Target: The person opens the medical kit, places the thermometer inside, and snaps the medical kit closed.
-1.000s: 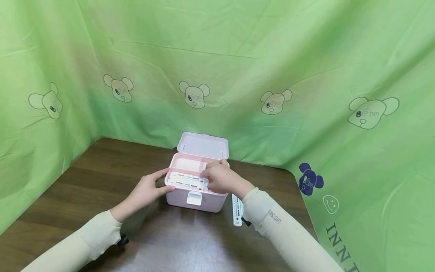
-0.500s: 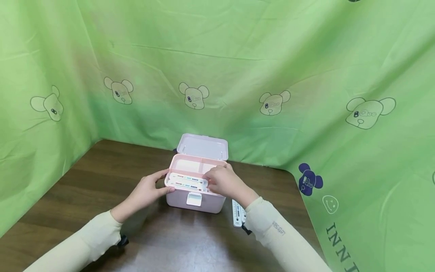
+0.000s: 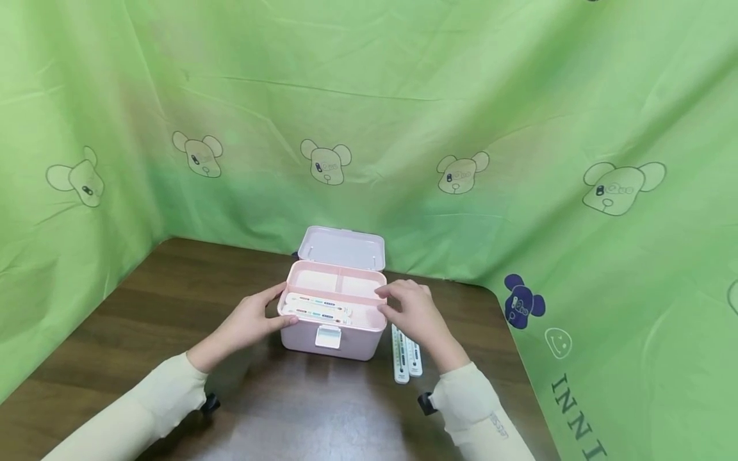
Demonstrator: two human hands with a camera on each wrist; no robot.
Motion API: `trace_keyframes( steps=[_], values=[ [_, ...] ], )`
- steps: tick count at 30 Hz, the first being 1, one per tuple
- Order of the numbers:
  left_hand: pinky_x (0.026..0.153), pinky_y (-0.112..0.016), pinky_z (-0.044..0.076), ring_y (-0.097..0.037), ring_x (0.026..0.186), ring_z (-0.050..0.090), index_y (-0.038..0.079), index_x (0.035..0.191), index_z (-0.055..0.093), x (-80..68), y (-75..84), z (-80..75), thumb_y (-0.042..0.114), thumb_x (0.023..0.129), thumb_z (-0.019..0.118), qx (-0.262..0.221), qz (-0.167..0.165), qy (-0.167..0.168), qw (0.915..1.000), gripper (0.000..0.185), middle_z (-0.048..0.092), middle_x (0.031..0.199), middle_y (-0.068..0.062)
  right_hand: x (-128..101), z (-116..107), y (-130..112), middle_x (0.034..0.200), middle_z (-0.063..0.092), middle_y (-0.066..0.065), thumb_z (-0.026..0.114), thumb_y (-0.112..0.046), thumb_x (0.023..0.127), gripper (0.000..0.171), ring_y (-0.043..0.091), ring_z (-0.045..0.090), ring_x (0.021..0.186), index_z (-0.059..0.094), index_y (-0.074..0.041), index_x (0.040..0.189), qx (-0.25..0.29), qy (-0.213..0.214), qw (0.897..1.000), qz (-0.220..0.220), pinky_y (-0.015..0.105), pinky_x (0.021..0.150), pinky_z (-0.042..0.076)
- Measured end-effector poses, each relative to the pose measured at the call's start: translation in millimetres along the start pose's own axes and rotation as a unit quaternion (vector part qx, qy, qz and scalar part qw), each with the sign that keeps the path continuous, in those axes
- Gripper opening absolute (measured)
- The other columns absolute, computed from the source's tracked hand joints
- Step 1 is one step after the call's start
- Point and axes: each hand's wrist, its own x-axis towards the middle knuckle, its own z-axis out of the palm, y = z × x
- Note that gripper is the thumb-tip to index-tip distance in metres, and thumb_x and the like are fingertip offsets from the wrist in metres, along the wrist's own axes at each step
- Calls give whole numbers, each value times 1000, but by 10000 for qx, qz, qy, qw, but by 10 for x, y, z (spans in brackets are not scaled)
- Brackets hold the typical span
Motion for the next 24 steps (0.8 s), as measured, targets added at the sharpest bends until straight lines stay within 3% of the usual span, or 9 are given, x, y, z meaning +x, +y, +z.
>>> trace_keyframes(
  steps=[13,24],
  values=[
    [114,-50,42,-32,143,48,3,157,38,95,-43,35,54,81,83,105,184,-31,9998,103,50,154,-17,-519,-5,201,109,75,10,80,-7,86,28,31,63,106,75,-5,114,137,895,9934,708,53,96,40],
    [109,-49,47,-29,139,52,1,156,38,66,3,18,59,80,82,55,-62,-130,9999,105,50,153,-17,-888,82,297,114,73,11,79,-8,89,31,30,63,110,74,-4,119,291,1015,9805,1656,48,96,45]
  ],
)
